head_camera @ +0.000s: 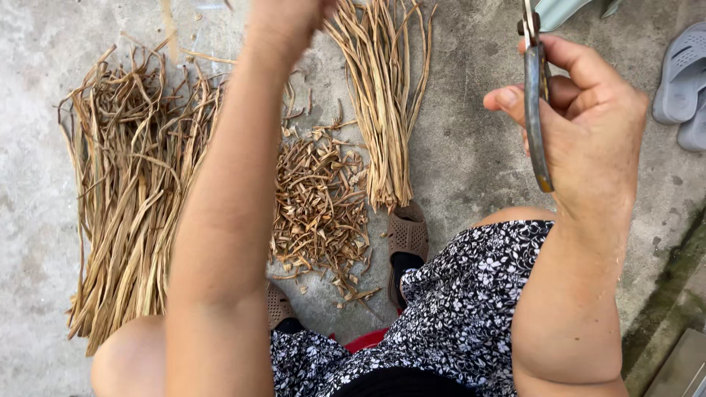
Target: The person sits on a low stool and trims dried leaves with scissors, cutting off dark root ends and damaged sections. They sort the trimmed leaves into piles on the concrete ground and set the cut scraps in a central pile.
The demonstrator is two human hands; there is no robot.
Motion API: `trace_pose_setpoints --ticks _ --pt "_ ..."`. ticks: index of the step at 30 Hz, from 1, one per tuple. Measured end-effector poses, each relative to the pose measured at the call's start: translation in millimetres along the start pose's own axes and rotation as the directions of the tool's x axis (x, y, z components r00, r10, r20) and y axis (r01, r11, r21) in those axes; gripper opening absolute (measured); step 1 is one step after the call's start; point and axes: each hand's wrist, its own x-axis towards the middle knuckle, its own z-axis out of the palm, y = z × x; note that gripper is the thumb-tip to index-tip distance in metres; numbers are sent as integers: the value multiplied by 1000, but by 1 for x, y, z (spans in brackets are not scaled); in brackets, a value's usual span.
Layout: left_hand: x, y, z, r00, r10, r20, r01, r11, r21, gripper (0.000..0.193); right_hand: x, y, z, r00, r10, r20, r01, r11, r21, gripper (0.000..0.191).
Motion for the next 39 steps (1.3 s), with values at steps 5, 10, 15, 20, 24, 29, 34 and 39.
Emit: trace_pose_setpoints --ticks 5,10,15,20,24,29,34,39 --pt "-38 -60 102 991 -113 78 127 971 -202 30 -5 1 -5 999 52 9 -52 999 12 45" --pt "-110 -145 167 803 -585 115 596 788 -155 37 -12 3 -6 998 36 51 -35 999 -15 49" --pt "-145 -185 187 694 -719 -34 717 685 128 34 -17 -2 -4 996 81 27 -80 996 -48 50" --pt "-156 -197 196 888 -382 -257 456 804 381 43 -16 -8 -5 998 40 43 -35 994 -107 48" --pt "-175 -203 193 955 -248 -163 296 760 578 47 -17 -6 -5 998 26 61 -20 995 -97 47" --pt "-196 -189 185 970 -209 -122 229 636 737 61 -12 0 -7 992 -16 128 23 998 -55 44" --pt "-214 -193 144 979 -41 -202 175 681 711 58 -6 14 -4 967 -48 250 46 999 11 44" --pt "-240 -215 48 934 51 -353 236 654 719 31 10 35 15 928 -74 364 97 994 -45 41"
